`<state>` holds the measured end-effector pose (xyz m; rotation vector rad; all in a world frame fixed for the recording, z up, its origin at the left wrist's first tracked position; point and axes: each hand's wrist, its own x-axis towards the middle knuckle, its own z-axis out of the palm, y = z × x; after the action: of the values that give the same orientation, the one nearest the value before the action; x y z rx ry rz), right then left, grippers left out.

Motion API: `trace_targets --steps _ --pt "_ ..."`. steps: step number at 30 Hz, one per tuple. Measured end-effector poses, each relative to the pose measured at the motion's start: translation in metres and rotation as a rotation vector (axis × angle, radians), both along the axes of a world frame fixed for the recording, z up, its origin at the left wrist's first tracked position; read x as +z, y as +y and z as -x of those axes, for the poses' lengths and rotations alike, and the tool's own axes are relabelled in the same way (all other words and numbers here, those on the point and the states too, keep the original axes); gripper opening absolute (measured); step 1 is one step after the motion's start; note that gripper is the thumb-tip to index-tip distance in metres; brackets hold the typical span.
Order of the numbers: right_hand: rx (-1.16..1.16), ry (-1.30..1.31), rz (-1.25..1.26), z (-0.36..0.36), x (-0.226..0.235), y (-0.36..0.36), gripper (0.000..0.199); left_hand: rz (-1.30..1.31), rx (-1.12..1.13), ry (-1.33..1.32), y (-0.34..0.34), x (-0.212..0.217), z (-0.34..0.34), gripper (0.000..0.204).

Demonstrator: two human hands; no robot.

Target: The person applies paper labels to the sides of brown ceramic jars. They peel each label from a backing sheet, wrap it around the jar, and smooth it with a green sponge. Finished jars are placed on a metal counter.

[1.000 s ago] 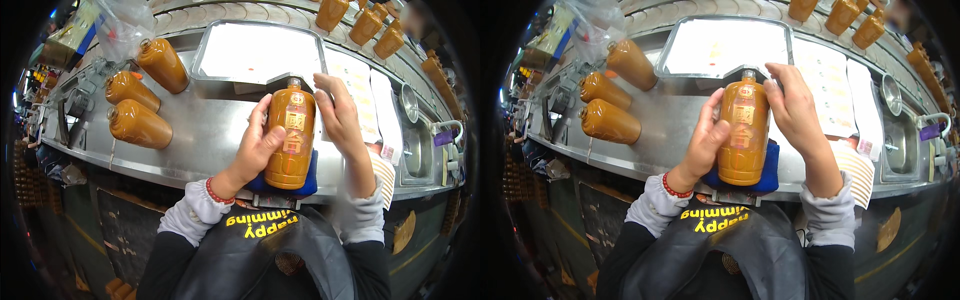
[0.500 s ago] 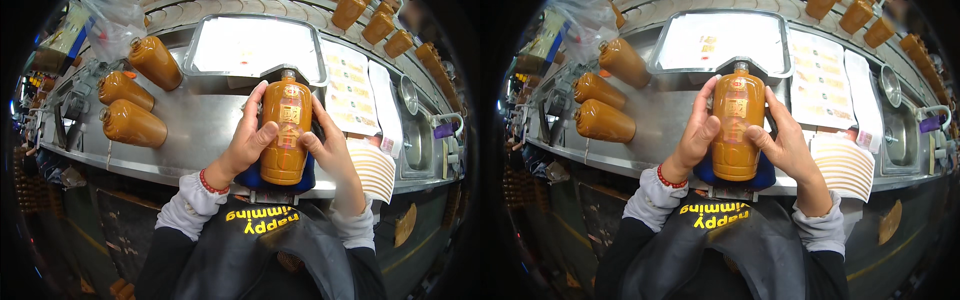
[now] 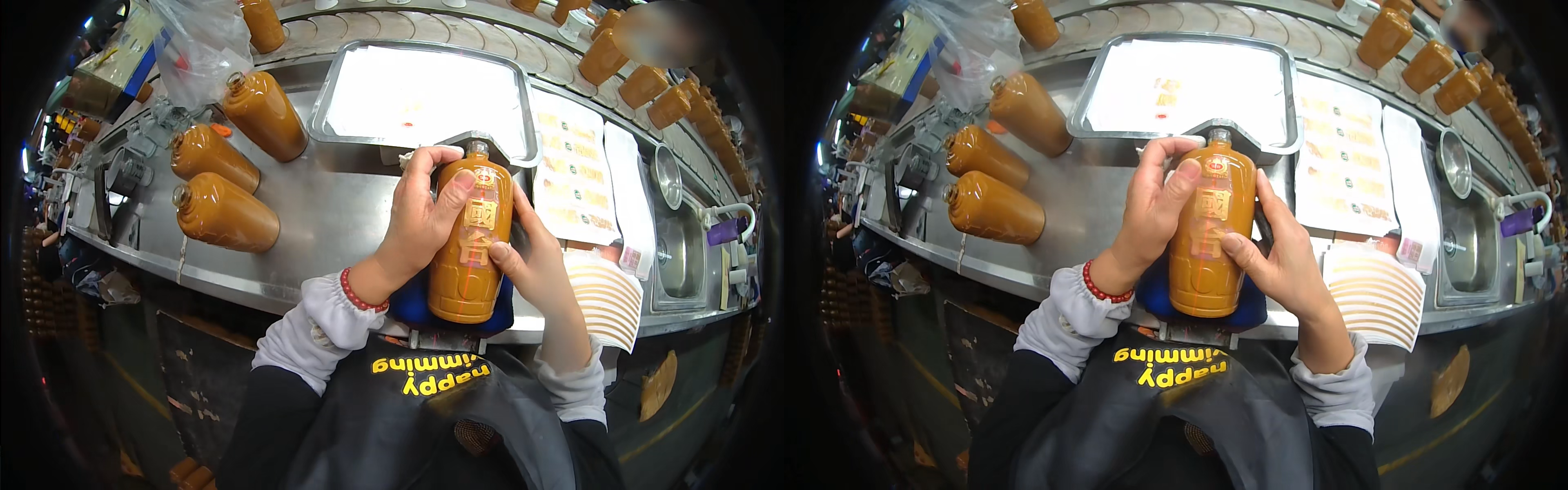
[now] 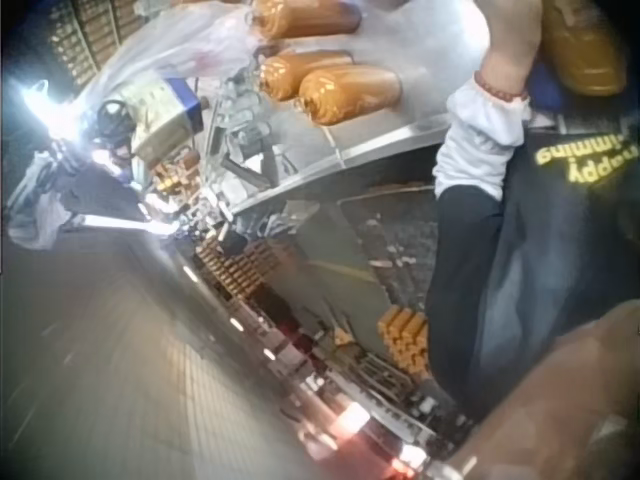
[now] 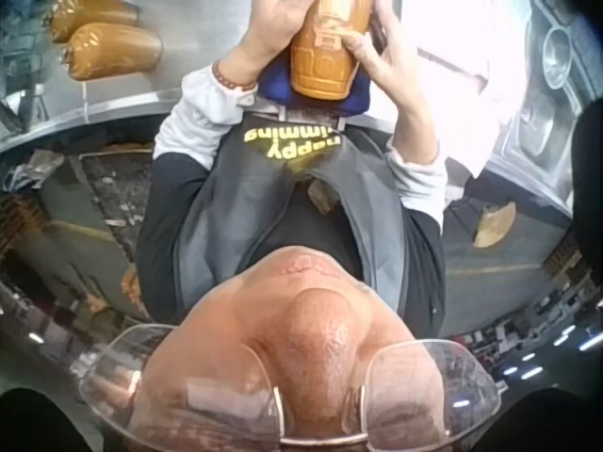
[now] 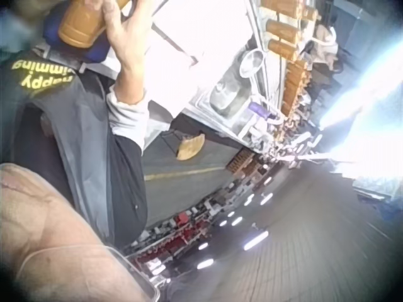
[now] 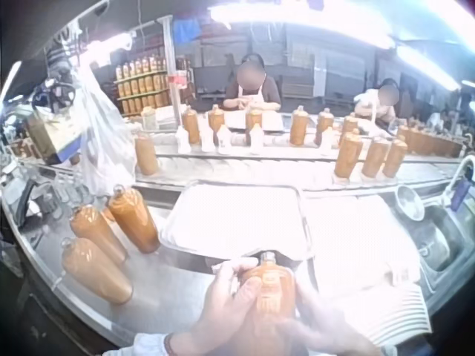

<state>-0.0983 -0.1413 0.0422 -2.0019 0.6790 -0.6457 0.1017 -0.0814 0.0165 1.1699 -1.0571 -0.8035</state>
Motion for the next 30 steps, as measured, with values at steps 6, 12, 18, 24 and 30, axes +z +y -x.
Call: trace_targets --steps 6,12,18,24,30 --pt "0.004 -0.036 -0.024 -0.001 -0.002 0.001 0.086 0.055 0.121 -0.001 -0.012 -0.004 0.002 0.036" --pt "0.009 -0.027 -0.068 -0.001 0.004 0.003 0.084 0.441 0.121 -0.654 0.009 0.018 -0.011 0.037" --pt "0.005 -0.011 -0.008 0.0 -0.001 0.001 0.085 0.42 0.07 -0.814 -0.005 0.013 -0.032 0.042" --pt "-0.005 -0.025 -0.035 0.0 -0.004 0.002 0.085 0.318 0.096 -0.397 -0.018 0.017 -0.017 0.036" --pt "0.002 -0.036 -0.063 0.0 -0.004 0.002 0.086 0.207 0.11 -0.288 -0.024 0.015 -0.007 0.019"
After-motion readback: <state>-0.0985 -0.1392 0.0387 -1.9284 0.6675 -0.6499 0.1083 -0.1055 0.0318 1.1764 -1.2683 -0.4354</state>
